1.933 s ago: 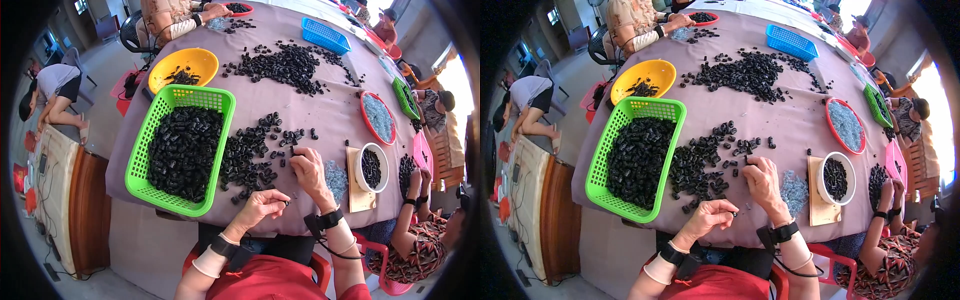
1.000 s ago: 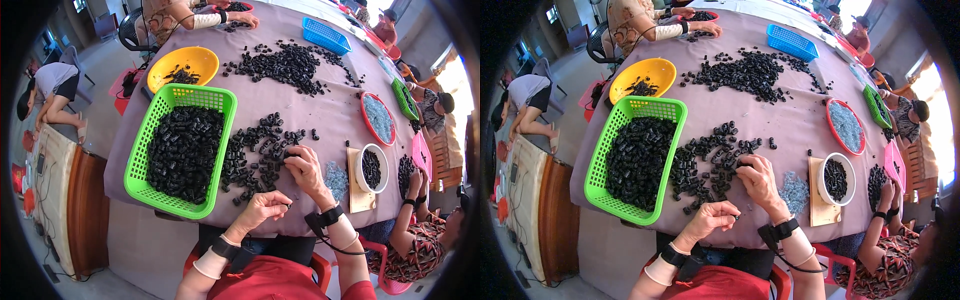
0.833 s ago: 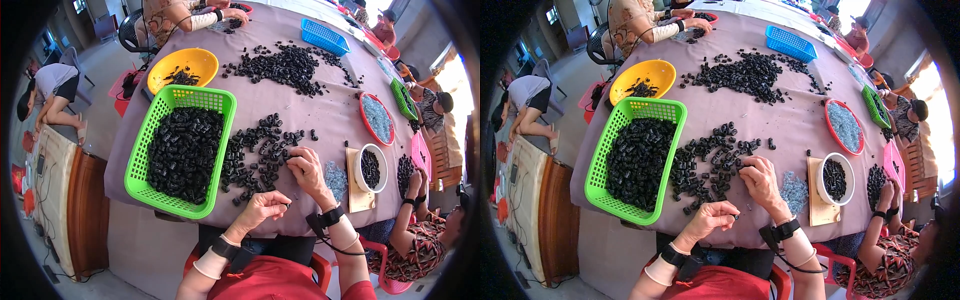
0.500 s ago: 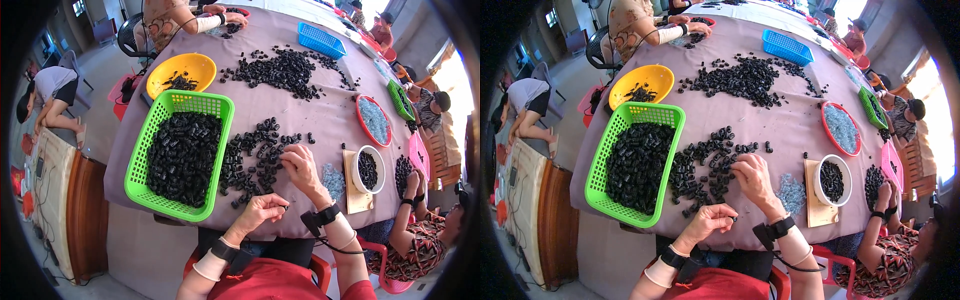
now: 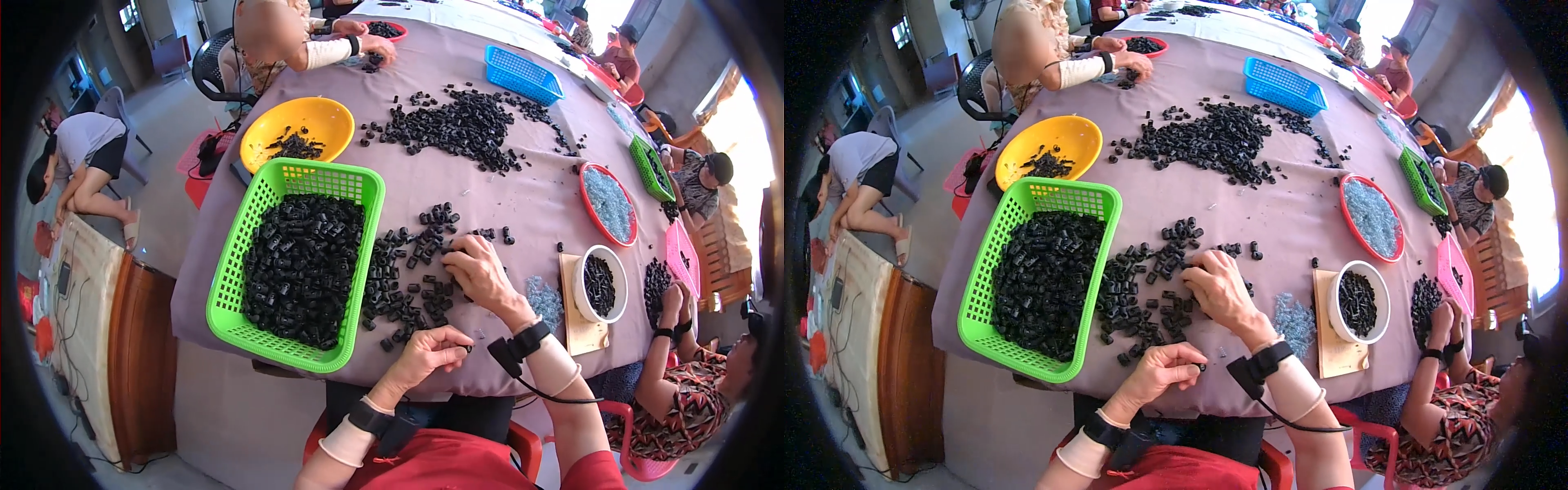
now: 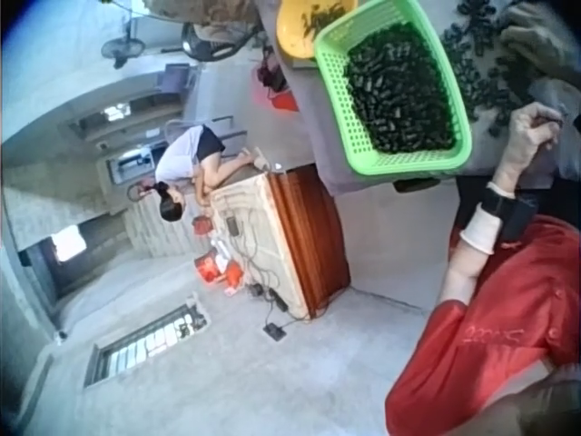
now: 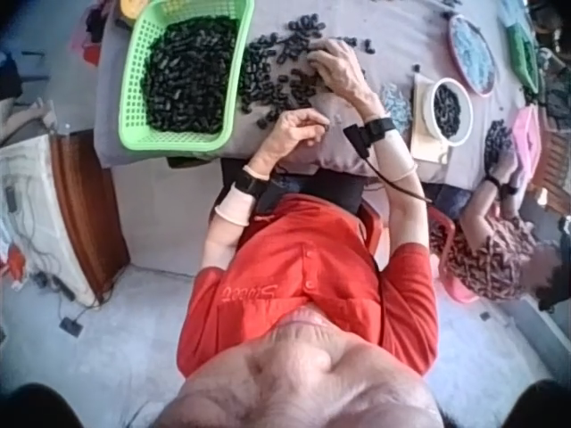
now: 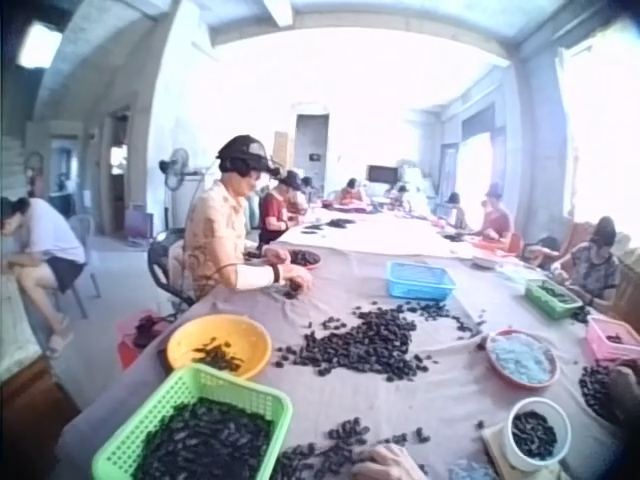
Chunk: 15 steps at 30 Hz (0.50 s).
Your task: Assembling small metal components into black plastic shoe parts at a communal manufacturing table.
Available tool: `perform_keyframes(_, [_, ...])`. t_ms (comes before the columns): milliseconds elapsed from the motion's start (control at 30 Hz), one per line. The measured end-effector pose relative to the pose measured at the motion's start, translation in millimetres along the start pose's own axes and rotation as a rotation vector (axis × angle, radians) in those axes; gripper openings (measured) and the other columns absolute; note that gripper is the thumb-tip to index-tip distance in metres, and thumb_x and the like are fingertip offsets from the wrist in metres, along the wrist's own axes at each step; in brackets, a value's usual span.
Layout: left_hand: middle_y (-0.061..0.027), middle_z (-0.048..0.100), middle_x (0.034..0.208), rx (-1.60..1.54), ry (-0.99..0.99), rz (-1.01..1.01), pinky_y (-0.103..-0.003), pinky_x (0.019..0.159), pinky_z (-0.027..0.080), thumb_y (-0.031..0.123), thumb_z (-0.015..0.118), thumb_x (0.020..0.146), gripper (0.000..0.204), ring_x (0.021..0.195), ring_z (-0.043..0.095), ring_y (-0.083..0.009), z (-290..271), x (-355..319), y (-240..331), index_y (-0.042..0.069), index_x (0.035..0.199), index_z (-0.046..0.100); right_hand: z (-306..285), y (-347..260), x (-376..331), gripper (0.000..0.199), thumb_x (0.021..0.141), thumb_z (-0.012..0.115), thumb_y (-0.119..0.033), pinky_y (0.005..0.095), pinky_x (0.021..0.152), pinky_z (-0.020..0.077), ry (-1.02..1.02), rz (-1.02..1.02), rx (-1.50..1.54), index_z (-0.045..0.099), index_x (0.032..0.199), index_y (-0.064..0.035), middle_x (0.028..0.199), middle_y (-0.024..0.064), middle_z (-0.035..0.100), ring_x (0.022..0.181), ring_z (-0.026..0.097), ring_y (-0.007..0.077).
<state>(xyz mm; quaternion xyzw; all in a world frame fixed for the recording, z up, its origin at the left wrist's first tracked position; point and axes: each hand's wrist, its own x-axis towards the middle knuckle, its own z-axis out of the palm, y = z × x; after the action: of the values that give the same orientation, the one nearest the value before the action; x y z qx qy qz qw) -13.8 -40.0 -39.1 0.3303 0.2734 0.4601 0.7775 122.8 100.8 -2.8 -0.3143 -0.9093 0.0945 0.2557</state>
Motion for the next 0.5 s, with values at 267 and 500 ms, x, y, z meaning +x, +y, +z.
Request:
perform_keyframes(267, [-0.0005, 0.058, 0.072, -0.032, 0.002, 0.003, -0.019, 0.053, 0.042, 0.002, 0.06, 0.084, 0.013, 0.063, 0.054, -0.0064, 1.1, 0.8, 1.4, 0.002, 0.097, 0.063, -19.7, 8.4, -22.7, 0.01, 0.071, 0.063, -0.007, 0.0368, 0.084, 0.0386, 0.079, 0.072, -0.026, 0.063, 0.08, -0.0089, 0.088, 0.0043, 0.057, 0.089, 0.052, 0.0241])
perform_keyframes(500, [-0.0002, 0.058, 0.071, -0.028, 0.003, 0.004, -0.019, 0.053, 0.042, 0.004, 0.061, 0.084, 0.013, 0.063, 0.054, -0.0064, 1.1, 0.2, 0.2, 0.002, 0.096, 0.062, -19.1, 16.0, -19.2, 0.007, 0.072, 0.063, -0.009, 0.0369, 0.086, 0.0364, 0.049, 0.102, -0.054, 0.063, 0.078, -0.011, 0.076, 0.0008, 0.058, 0.079, 0.054, 0.0208])
